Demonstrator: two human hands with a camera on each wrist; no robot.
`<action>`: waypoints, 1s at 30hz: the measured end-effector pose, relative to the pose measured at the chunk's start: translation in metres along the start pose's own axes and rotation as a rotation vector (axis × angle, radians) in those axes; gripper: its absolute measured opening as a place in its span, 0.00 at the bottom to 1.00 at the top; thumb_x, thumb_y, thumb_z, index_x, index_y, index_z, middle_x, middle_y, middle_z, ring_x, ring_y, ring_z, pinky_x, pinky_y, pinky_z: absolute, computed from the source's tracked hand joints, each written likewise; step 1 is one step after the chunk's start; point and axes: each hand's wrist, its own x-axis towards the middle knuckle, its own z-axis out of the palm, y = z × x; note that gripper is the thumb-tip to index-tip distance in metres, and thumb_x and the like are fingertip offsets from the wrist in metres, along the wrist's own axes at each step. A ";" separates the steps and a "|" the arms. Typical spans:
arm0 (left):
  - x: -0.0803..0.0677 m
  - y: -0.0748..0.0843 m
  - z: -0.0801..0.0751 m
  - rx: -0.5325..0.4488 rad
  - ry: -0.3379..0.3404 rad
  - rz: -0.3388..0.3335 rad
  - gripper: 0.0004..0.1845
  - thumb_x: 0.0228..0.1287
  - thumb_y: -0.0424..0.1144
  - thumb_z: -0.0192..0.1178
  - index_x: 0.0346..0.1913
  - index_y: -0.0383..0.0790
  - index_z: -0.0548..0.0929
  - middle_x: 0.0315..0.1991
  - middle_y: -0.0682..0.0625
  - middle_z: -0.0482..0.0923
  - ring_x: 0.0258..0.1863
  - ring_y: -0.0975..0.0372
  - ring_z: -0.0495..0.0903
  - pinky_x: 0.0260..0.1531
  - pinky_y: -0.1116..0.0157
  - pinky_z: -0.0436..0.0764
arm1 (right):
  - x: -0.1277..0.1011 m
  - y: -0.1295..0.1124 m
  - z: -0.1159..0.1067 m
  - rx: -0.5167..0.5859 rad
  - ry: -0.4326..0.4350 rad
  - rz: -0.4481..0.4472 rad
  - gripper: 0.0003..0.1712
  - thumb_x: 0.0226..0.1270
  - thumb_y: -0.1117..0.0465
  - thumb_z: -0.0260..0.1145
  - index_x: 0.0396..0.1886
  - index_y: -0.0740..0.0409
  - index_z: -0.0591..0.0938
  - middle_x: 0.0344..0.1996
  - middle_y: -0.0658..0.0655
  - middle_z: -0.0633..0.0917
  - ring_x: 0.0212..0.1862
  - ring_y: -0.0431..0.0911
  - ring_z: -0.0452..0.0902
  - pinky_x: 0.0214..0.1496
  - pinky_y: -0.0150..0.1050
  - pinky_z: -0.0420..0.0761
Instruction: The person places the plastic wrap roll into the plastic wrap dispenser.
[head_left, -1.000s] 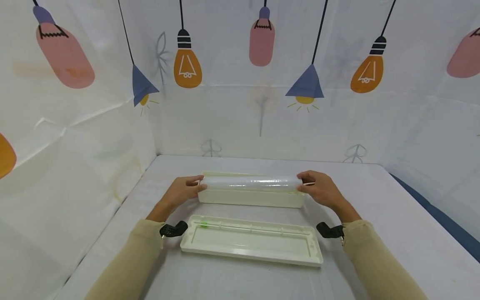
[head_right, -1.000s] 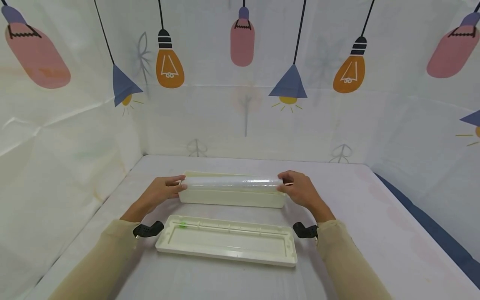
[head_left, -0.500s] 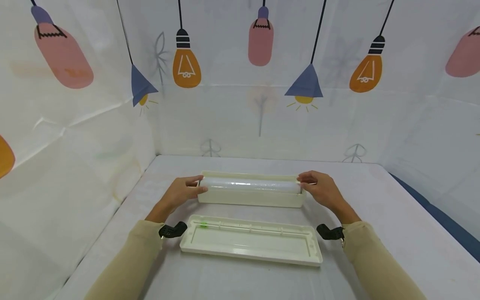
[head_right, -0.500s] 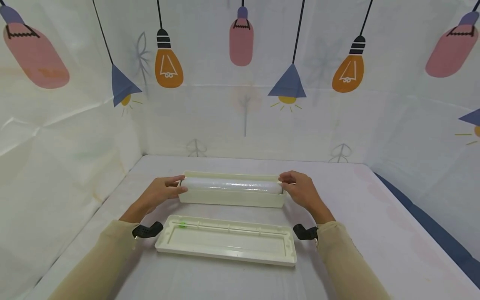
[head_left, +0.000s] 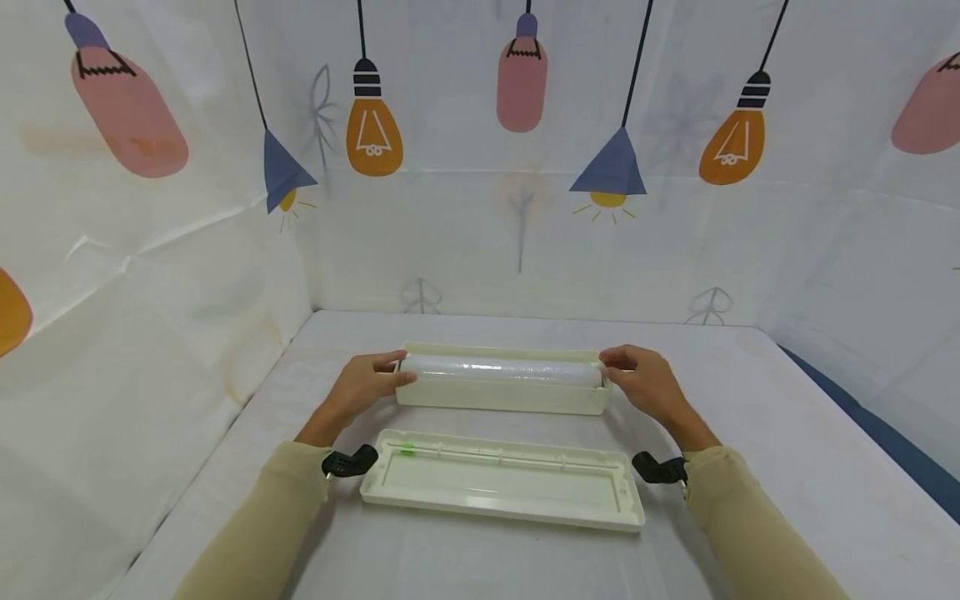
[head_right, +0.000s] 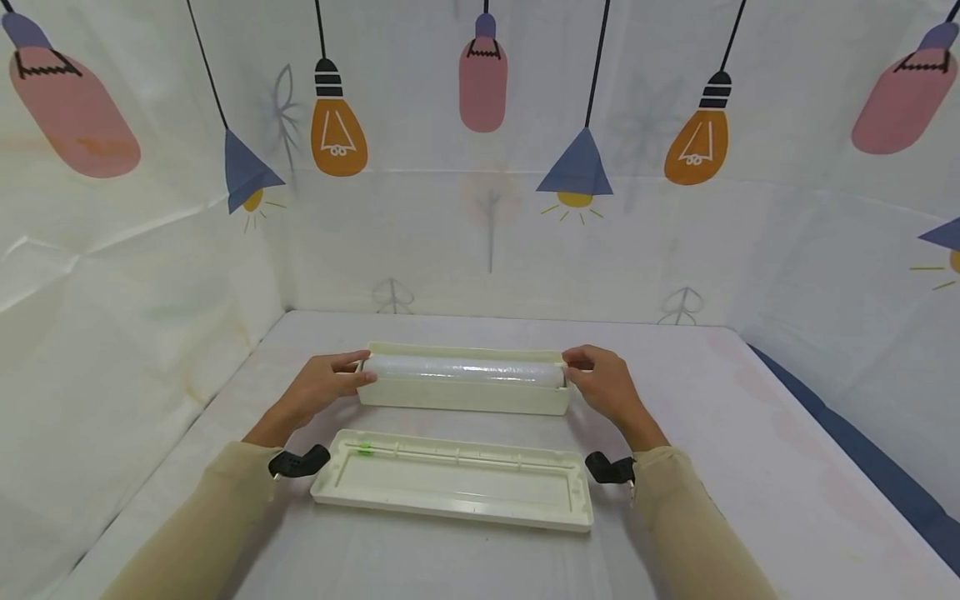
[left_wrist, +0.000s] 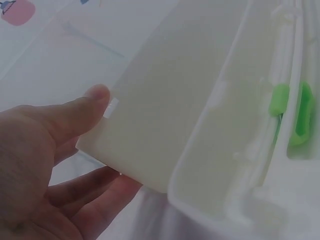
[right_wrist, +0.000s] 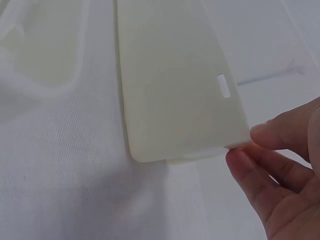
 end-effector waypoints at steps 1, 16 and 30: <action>0.000 0.000 0.000 -0.002 0.004 -0.002 0.36 0.62 0.51 0.72 0.71 0.42 0.74 0.66 0.39 0.74 0.46 0.52 0.86 0.53 0.54 0.81 | 0.000 0.000 0.000 0.001 0.008 -0.004 0.15 0.71 0.64 0.65 0.54 0.65 0.83 0.50 0.65 0.86 0.55 0.62 0.79 0.52 0.57 0.80; 0.007 -0.001 0.001 0.025 0.011 0.005 0.36 0.63 0.53 0.70 0.71 0.43 0.74 0.66 0.32 0.71 0.49 0.49 0.85 0.54 0.52 0.80 | 0.002 0.003 -0.001 0.066 0.012 0.031 0.15 0.72 0.64 0.64 0.54 0.65 0.83 0.51 0.65 0.85 0.56 0.61 0.79 0.57 0.58 0.78; -0.001 -0.004 -0.004 0.098 -0.037 0.028 0.40 0.66 0.55 0.67 0.76 0.43 0.67 0.66 0.33 0.72 0.62 0.44 0.74 0.54 0.49 0.79 | -0.023 0.012 -0.010 0.284 -0.068 0.077 0.22 0.74 0.60 0.64 0.60 0.71 0.78 0.54 0.67 0.83 0.52 0.57 0.83 0.49 0.41 0.85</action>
